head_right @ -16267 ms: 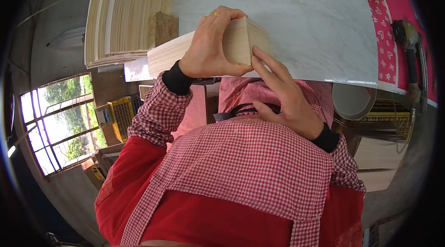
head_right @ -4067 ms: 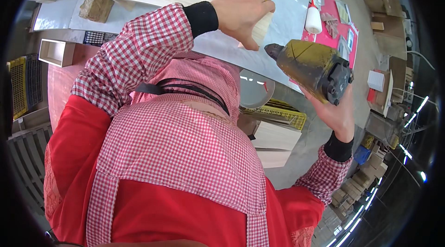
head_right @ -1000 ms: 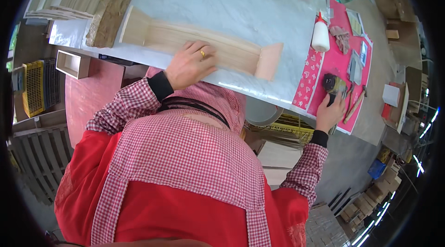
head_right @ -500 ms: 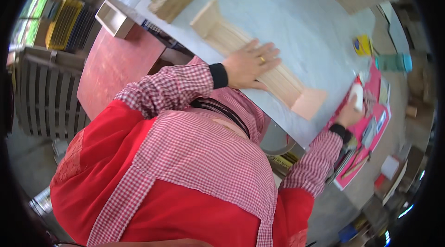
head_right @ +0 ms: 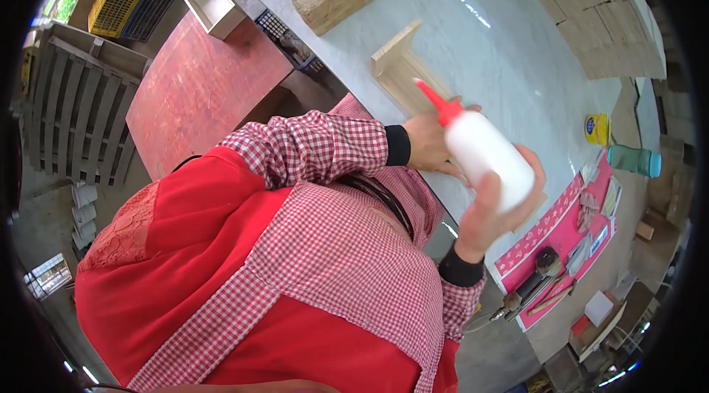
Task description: The recorder is assembling wooden boxes by applying glue to the edges and using a pneumatic nail gun to secure the pieces together.
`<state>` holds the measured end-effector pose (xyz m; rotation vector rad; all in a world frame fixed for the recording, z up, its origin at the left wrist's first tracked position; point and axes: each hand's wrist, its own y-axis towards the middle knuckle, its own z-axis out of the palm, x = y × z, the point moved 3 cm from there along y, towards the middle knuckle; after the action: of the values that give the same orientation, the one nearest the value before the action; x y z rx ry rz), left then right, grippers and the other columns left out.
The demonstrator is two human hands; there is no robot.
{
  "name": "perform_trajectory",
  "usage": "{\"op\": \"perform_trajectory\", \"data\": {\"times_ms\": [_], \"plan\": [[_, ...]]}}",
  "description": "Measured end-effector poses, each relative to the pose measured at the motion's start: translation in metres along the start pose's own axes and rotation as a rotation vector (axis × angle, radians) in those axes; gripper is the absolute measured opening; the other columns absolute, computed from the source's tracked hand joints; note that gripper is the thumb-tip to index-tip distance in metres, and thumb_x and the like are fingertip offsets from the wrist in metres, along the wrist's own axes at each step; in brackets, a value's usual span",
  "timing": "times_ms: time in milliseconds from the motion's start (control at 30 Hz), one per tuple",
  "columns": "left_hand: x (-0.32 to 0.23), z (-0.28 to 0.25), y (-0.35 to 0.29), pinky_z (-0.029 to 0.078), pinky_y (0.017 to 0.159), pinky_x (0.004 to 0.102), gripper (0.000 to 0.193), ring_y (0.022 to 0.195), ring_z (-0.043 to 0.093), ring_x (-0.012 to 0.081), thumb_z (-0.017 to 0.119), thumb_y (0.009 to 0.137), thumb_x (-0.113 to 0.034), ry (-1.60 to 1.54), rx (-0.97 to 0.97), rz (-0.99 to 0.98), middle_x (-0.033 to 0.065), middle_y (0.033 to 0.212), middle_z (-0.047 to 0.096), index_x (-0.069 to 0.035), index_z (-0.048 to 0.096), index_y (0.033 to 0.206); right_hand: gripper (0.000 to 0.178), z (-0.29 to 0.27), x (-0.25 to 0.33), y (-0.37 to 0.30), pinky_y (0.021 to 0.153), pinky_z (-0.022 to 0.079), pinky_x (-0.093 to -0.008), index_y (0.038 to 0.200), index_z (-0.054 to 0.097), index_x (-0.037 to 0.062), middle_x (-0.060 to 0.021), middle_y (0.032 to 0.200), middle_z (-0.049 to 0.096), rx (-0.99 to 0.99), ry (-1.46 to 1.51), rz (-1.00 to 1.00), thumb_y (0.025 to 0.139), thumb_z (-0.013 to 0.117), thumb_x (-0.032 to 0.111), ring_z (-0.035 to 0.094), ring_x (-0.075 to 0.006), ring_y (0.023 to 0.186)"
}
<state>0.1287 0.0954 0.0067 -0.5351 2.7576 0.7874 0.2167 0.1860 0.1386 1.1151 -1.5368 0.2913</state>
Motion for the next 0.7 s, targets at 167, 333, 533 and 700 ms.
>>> {"op": "perform_trajectory", "data": {"times_ms": [167,333,533,700], "plan": [[0.000,0.006,0.003,0.040,0.101,0.0505,0.050,0.116,0.053,0.0345,0.069,0.077,-0.057,-0.337,-0.115,-0.065,0.0115,0.114,0.060,-0.013,0.059,0.100,0.060,0.044,0.011,0.005,0.059,0.052,-0.0304,0.122,0.050,-0.0009,-0.0122,0.105,0.058,0.122,0.172,0.074,0.085,0.075,0.039,0.062,-0.0194,0.082],[-0.005,-0.003,-0.001,0.044,0.095,0.0463,0.046,0.110,0.056,0.0322,0.075,0.074,-0.051,-0.465,-0.011,-0.107,0.0080,0.103,0.060,-0.013,0.053,0.088,0.053,0.054,0.020,0.012,0.053,0.048,-0.0265,0.119,0.051,-0.0003,-0.0124,0.100,0.059,0.171,0.272,0.272,0.085,0.076,0.032,0.060,-0.0160,0.072],[-0.006,-0.002,0.004,0.044,0.095,0.0460,0.047,0.109,0.056,0.0311,0.076,0.071,-0.051,-0.513,0.150,-0.157,0.0071,0.102,0.060,-0.013,0.053,0.086,0.048,0.059,0.029,0.016,0.049,0.044,-0.0241,0.116,0.051,0.0001,-0.0115,0.096,0.059,0.198,0.299,0.330,0.087,0.075,0.030,0.056,-0.0138,0.061],[-0.007,0.009,0.003,0.042,0.099,0.0466,0.050,0.115,0.053,0.0313,0.077,0.071,-0.051,-0.473,0.070,-0.129,0.0079,0.110,0.059,-0.013,0.056,0.096,0.046,0.060,0.030,0.021,0.050,0.042,-0.0260,0.118,0.051,-0.0011,-0.0112,0.096,0.060,0.224,0.224,0.320,0.091,0.072,0.030,0.055,-0.0147,0.063]]}}
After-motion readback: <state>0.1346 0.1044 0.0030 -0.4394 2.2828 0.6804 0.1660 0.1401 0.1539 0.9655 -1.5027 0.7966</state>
